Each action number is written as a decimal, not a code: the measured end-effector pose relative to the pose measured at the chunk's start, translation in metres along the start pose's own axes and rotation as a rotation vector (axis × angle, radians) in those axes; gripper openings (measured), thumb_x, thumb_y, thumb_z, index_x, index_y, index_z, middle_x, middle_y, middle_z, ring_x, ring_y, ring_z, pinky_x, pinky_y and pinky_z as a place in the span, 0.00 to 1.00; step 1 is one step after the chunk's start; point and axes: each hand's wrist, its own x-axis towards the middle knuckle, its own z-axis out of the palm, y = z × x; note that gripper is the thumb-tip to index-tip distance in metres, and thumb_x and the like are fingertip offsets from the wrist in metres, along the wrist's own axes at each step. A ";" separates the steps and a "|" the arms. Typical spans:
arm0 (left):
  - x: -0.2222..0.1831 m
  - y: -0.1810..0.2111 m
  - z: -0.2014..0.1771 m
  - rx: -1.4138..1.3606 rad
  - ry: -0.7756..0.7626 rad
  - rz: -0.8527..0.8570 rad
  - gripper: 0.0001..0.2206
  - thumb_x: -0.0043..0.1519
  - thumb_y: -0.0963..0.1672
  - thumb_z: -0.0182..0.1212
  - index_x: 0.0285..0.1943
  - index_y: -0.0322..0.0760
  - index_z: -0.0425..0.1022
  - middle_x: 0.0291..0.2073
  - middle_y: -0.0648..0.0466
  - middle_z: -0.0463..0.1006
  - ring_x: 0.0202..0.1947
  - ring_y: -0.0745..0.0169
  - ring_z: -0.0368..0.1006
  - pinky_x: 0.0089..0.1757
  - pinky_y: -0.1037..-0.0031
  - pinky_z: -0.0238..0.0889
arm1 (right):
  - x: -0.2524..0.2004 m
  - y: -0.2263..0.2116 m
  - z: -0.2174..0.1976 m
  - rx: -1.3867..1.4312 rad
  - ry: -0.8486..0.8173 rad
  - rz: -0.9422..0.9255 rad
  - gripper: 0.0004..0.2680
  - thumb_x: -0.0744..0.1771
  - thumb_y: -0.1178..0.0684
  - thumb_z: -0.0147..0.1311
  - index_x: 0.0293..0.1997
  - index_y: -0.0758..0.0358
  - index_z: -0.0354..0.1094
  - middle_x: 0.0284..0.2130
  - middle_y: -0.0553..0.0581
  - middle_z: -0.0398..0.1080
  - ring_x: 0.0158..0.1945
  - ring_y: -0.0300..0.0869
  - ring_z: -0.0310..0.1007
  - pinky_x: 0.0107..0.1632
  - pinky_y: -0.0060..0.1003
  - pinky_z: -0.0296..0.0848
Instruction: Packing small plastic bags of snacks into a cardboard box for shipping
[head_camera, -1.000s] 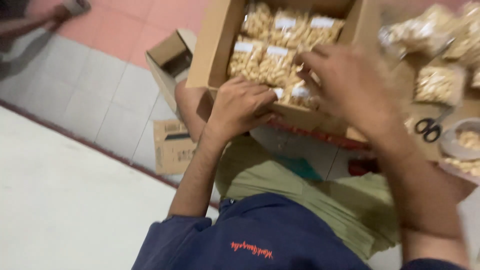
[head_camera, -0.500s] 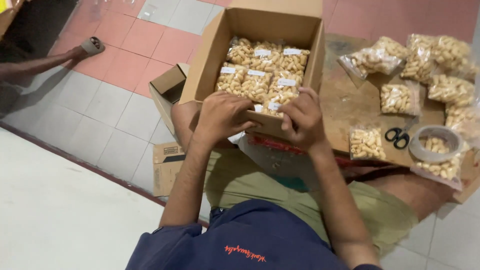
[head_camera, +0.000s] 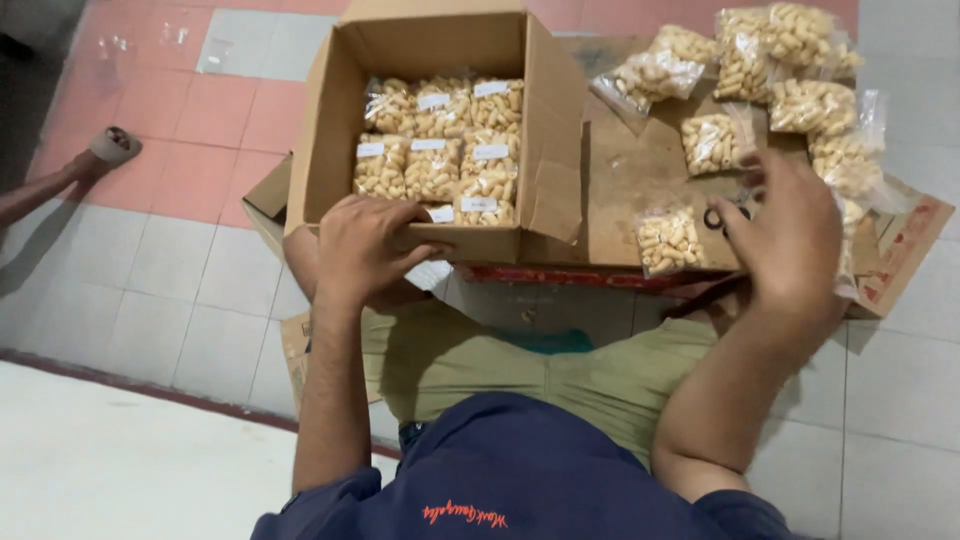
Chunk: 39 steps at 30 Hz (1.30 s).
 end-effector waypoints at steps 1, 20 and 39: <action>0.000 0.001 -0.001 -0.005 -0.011 -0.001 0.20 0.57 0.62 0.74 0.45 0.54 0.84 0.38 0.60 0.88 0.40 0.58 0.82 0.40 0.66 0.68 | -0.004 -0.005 -0.003 -0.002 -0.011 0.005 0.18 0.67 0.55 0.70 0.64 0.66 0.73 0.49 0.65 0.78 0.50 0.55 0.76 0.55 0.54 0.72; 0.017 0.016 -0.032 -0.484 0.068 0.024 0.32 0.58 0.66 0.59 0.54 0.45 0.82 0.46 0.56 0.85 0.46 0.61 0.81 0.45 0.68 0.72 | 0.009 -0.022 0.037 0.723 0.078 -0.286 0.11 0.76 0.63 0.48 0.68 0.64 0.54 0.57 0.68 0.65 0.54 0.53 0.72 0.50 0.42 0.81; 0.114 0.071 0.035 -1.287 0.102 0.149 0.24 0.66 0.47 0.78 0.69 0.40 0.77 0.48 0.45 0.86 0.49 0.56 0.83 0.43 0.68 0.79 | 0.015 -0.064 0.114 1.304 0.342 -0.568 0.14 0.75 0.50 0.56 0.63 0.63 0.55 0.56 0.65 0.70 0.61 0.46 0.71 0.61 0.42 0.77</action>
